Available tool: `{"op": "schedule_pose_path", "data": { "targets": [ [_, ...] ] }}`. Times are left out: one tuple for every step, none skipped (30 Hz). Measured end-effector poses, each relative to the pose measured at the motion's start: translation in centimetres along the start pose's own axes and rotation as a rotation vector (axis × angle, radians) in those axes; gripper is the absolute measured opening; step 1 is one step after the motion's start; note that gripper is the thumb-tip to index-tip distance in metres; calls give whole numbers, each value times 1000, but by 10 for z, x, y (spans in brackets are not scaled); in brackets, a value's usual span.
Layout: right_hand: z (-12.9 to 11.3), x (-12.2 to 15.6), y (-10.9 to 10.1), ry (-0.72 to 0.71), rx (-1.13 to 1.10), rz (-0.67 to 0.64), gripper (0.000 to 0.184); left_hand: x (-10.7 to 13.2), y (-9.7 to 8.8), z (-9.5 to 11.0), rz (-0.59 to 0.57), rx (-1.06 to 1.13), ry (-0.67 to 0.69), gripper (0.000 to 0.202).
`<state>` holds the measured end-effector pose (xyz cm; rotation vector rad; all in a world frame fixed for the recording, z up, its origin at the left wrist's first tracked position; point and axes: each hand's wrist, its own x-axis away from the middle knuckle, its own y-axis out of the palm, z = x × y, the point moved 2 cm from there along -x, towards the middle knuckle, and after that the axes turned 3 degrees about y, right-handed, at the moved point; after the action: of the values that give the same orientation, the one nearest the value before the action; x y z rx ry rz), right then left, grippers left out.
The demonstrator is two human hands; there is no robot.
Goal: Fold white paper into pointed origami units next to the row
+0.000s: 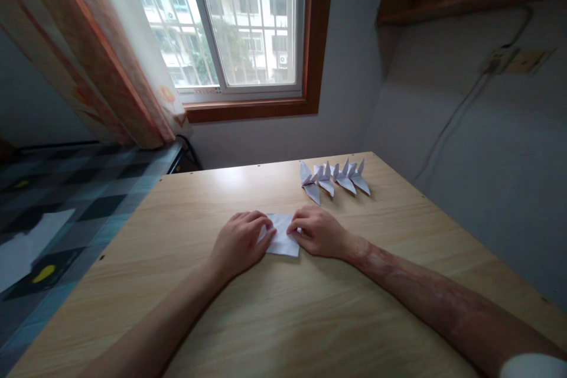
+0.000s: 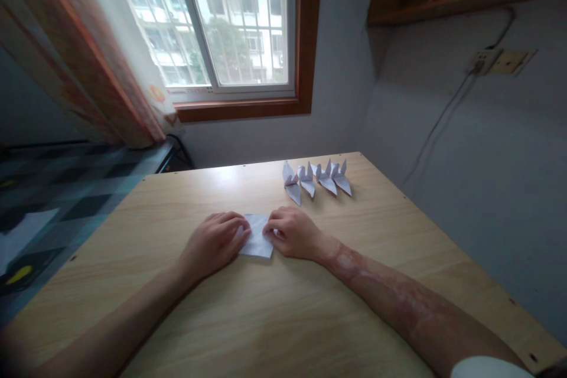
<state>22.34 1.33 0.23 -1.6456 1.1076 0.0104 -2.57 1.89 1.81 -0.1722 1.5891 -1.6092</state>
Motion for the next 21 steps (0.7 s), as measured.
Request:
{"op": "schedule_pose_path", "data": {
  "targets": [
    [1, 0, 0, 16, 18, 15, 12, -1, 0, 1, -9, 11, 14, 17],
    [2, 0, 1, 45, 38, 38, 11, -1, -1, 2, -21, 28, 38, 21],
    [3, 0, 1, 84, 54, 63, 11, -2, 0, 2, -29, 52, 70, 26],
    [5, 0, 1, 125, 62, 84, 15, -2, 0, 2, -33, 77, 104, 29],
    [6, 0, 1, 163, 62, 103, 22, -3, 1, 2, -35, 101, 137, 28],
    [6, 0, 1, 194, 57, 112, 28, -3, 1, 2, -35, 119, 165, 23],
    [7, 0, 1, 216, 53, 113, 33, -3, 2, 1, -33, 128, 185, 18],
    [7, 0, 1, 226, 51, 107, 35, -3, 2, 2, -32, 127, 197, 15],
    [7, -1, 2, 229, 54, 100, 36, -3, 2, 2, -33, 122, 201, 15],
    [8, -1, 2, 227, 58, 90, 36, -2, 3, 3, -35, 119, 201, 17],
    [8, -1, 2, 225, 63, 81, 36, -2, 3, 4, -36, 125, 197, 20],
    [8, -1, 3, 224, 61, 76, 36, -1, 3, 5, -37, 139, 189, 22],
    [9, -1, 3, 227, 51, 79, 37, -1, 3, 7, -40, 160, 180, 24],
    [10, -1, 3, 234, 33, 87, 39, -1, 2, 8, -48, 184, 172, 23],
    [12, 0, 4, 247, 9, 102, 42, -1, 2, 9, -59, 205, 165, 22],
    [14, 0, 4, 264, -19, 118, 46, -1, 2, 10, -71, 223, 161, 20],
    [16, 1, 5, 284, -50, 135, 52, -1, 2, 11, -83, 238, 161, 19],
    [19, 1, 5, 305, -80, 152, 57, -1, 2, 12, -93, 254, 166, 19],
    [22, 2, 5, 327, -108, 168, 61, -1, 2, 12, -94, 268, 172, 20],
    [24, 2, 5, 346, -136, 182, 63, -1, 2, 12, -90, 280, 176, 22],
    [26, 2, 5, 362, -158, 198, 61, -2, 2, 12, -83, 288, 178, 24]
  ]
}}
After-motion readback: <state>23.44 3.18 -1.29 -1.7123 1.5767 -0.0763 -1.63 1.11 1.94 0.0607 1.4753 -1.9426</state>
